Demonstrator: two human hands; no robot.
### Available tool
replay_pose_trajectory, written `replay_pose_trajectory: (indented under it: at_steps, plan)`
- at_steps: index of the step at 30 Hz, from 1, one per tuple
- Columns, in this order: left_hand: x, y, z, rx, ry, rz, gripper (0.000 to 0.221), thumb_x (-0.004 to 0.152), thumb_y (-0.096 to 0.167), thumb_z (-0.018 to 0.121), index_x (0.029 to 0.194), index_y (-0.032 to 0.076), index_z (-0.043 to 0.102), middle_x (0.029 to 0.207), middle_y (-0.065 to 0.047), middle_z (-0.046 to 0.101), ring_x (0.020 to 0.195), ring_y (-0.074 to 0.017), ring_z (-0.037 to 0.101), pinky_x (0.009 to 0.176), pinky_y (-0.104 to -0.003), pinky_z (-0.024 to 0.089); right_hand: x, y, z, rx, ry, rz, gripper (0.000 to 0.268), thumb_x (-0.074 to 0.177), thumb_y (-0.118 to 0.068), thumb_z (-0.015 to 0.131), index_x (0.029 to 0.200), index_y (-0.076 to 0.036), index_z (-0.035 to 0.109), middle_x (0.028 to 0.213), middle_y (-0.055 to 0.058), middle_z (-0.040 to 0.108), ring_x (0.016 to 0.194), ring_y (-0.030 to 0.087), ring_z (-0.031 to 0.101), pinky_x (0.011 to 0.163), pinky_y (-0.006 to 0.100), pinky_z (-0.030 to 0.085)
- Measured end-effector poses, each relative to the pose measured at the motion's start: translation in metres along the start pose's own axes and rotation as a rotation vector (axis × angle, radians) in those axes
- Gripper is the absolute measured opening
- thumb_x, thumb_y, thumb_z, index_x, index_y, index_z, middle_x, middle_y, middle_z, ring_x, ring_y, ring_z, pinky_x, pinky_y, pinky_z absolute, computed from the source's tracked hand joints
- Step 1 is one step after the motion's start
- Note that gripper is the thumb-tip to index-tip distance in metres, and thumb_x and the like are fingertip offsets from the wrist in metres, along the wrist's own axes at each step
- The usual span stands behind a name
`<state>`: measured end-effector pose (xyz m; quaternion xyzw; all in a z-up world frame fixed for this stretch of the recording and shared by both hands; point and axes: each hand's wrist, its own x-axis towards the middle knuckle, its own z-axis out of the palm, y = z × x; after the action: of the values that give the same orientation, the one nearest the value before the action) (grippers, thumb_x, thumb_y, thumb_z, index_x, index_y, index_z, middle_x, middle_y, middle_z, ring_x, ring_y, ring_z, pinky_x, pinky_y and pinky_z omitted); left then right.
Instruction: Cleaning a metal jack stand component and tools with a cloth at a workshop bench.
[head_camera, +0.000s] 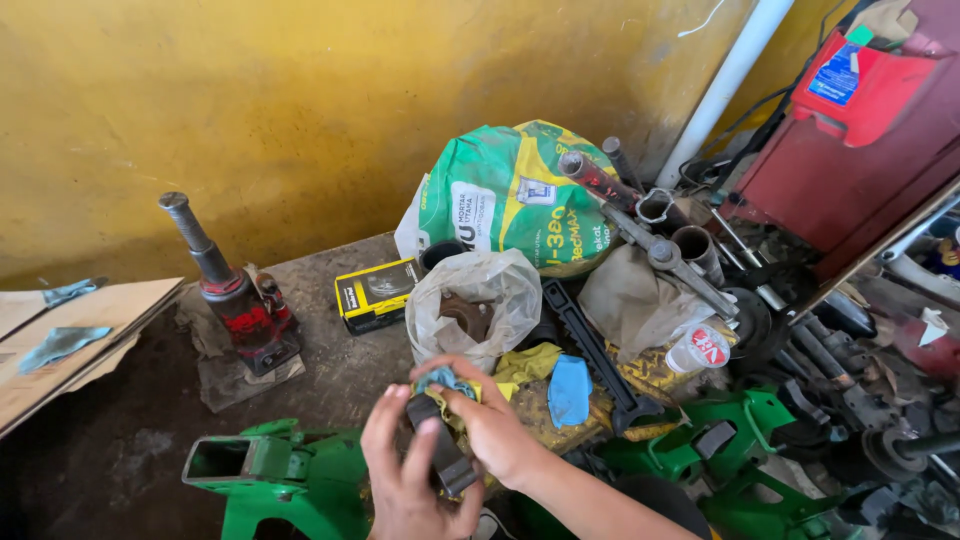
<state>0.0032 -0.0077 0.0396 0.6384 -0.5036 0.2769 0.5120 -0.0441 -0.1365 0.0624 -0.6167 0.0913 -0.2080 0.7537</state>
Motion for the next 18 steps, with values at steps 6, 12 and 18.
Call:
replay_pose_trajectory:
  at_steps: [6,12,18]
  plan:
    - [0.001,0.003,-0.002,0.091,0.025,-0.029,0.065,0.075,0.046,0.073,0.126,0.010,0.058,0.142,-0.033,0.044,0.137,-0.0554,0.039,0.112,-0.069,0.031,-0.001,0.030,-0.015,-0.032,-0.162,0.226,0.043,0.109,-0.041,0.050,0.115,-0.001,0.066,0.104,0.002,0.065,0.101,0.009,0.057,0.088,0.028,0.048]
    - [-0.048,-0.024,0.020,-0.016,0.112,0.085,0.076,0.097,0.061,0.061,0.148,0.009,0.040,0.145,-0.038,0.039,0.134,-0.0574,0.047,0.115,-0.072,0.036,-0.016,-0.025,0.011,-0.545,-0.150,0.170,0.043,0.104,-0.040,0.052,0.115,-0.003,0.072,0.085,0.004,0.069,0.079,0.012,0.066,0.075,0.027,0.052]
    - [-0.031,-0.014,0.010,-0.059,0.108,0.074,0.089,0.097,0.060,0.059,0.162,0.016,0.017,0.150,-0.035,0.039,0.140,-0.0529,0.048,0.120,-0.074,0.031,-0.010,-0.012,0.018,0.043,-0.052,0.163,0.027,0.095,-0.017,0.055,0.120,-0.009,0.062,0.109,0.000,0.067,0.107,0.009,0.061,0.096,0.026,0.048]
